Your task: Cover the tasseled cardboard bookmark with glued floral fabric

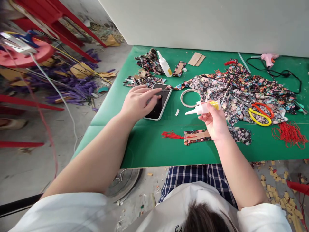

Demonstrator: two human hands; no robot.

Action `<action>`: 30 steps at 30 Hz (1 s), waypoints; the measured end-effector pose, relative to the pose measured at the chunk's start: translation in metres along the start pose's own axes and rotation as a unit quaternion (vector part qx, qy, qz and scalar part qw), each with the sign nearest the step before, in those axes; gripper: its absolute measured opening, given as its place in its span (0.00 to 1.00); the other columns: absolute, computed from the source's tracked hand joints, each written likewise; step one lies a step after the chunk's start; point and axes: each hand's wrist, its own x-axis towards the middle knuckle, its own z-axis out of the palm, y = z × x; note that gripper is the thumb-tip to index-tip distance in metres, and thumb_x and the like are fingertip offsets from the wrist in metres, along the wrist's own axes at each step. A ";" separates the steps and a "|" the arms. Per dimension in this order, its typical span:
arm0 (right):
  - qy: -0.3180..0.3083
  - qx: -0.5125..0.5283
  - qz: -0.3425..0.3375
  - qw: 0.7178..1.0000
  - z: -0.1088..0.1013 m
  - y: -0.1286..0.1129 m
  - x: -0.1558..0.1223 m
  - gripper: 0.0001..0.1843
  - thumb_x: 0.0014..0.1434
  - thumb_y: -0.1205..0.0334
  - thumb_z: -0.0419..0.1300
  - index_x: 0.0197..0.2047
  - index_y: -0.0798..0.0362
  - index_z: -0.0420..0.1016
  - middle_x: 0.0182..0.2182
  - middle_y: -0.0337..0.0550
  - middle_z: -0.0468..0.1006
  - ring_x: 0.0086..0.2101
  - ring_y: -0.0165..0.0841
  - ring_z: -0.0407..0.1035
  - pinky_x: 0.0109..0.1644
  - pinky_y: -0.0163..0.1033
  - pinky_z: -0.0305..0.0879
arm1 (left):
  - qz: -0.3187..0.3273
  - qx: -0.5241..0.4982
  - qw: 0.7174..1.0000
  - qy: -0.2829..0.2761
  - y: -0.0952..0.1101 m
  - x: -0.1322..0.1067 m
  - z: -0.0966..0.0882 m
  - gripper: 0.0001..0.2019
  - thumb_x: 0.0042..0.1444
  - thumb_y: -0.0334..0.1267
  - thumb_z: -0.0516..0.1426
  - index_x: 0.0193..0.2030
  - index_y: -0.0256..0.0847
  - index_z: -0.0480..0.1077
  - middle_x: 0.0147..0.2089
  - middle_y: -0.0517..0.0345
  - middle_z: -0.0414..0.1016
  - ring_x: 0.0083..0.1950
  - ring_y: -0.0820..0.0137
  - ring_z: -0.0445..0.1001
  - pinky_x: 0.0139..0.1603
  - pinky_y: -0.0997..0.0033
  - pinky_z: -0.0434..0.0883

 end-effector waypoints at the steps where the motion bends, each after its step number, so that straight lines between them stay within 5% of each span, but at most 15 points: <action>1: 0.000 0.002 0.001 1.000 0.000 0.000 0.000 0.21 0.40 0.50 0.71 0.33 0.49 0.68 0.29 0.33 0.78 0.23 0.22 0.67 0.24 0.29 0.68 | 0.002 0.002 1.000 0.005 0.000 0.000 0.001 0.18 0.59 0.41 0.49 0.52 0.48 0.73 0.42 0.53 0.79 0.46 0.60 0.76 0.58 0.53 0.67; 10: -0.001 0.006 0.011 1.000 0.002 -0.001 -0.001 0.23 0.39 0.49 0.71 0.34 0.49 0.68 0.28 0.32 0.77 0.21 0.21 0.64 0.23 0.29 0.66 | -0.085 -0.029 0.990 0.107 -0.007 0.000 0.006 0.16 0.62 0.40 0.49 0.52 0.48 0.71 0.36 0.57 0.80 0.42 0.65 0.76 0.51 0.60 0.70; 15: -0.017 0.019 0.019 0.999 0.002 -0.002 -0.001 0.24 0.37 0.45 0.72 0.32 0.49 0.70 0.24 0.31 0.74 0.19 0.20 0.62 0.19 0.27 0.61 | -0.146 -0.047 0.984 0.088 -0.012 0.016 0.005 0.17 0.60 0.39 0.50 0.55 0.45 0.70 0.36 0.59 0.81 0.38 0.67 0.76 0.46 0.66 0.71; 19: -0.033 0.006 0.007 0.999 0.002 -0.002 -0.002 0.25 0.38 0.41 0.70 0.33 0.49 0.72 0.24 0.31 0.72 0.21 0.22 0.64 0.18 0.27 0.60 | -0.119 -0.047 0.988 0.091 -0.001 0.039 0.002 0.17 0.60 0.37 0.50 0.54 0.42 0.70 0.36 0.57 0.81 0.39 0.68 0.76 0.44 0.68 0.70; 22: -0.039 -0.004 0.003 0.999 0.003 -0.003 -0.004 0.25 0.39 0.38 0.69 0.32 0.49 0.72 0.23 0.31 0.69 0.20 0.21 0.61 0.17 0.27 0.58 | -0.004 -0.029 0.991 0.133 0.025 0.048 -0.002 0.13 0.60 0.37 0.50 0.47 0.40 0.74 0.30 0.58 0.78 0.33 0.70 0.75 0.39 0.69 0.69; 25: -0.030 -0.004 -0.016 0.999 0.004 -0.006 -0.005 0.25 0.39 0.38 0.69 0.27 0.50 0.68 0.22 0.31 0.65 0.19 0.20 0.57 0.16 0.27 0.53 | 0.226 -0.042 0.958 0.168 0.068 0.032 -0.008 0.11 0.60 0.36 0.52 0.30 0.40 0.72 0.20 0.64 0.70 0.22 0.74 0.67 0.28 0.72 0.63; 28: -0.013 -0.013 -0.069 0.997 0.005 -0.011 -0.005 0.27 0.39 0.38 0.68 0.23 0.51 0.62 0.20 0.30 0.58 0.20 0.21 0.55 0.17 0.27 0.50 | 0.438 -0.122 0.883 0.113 0.113 -0.006 -0.013 0.16 0.60 0.41 0.53 0.21 0.40 0.65 0.16 0.64 0.62 0.20 0.74 0.63 0.23 0.72 0.61; 30: -0.004 -0.029 -0.092 0.995 0.005 -0.013 -0.005 0.28 0.42 0.36 0.65 0.21 0.50 0.60 0.19 0.30 0.55 0.18 0.21 0.53 0.16 0.28 0.48 | 0.485 -0.160 0.858 0.054 0.136 -0.033 -0.017 0.17 0.59 0.43 0.55 0.21 0.39 0.64 0.17 0.65 0.61 0.19 0.74 0.62 0.21 0.71 0.61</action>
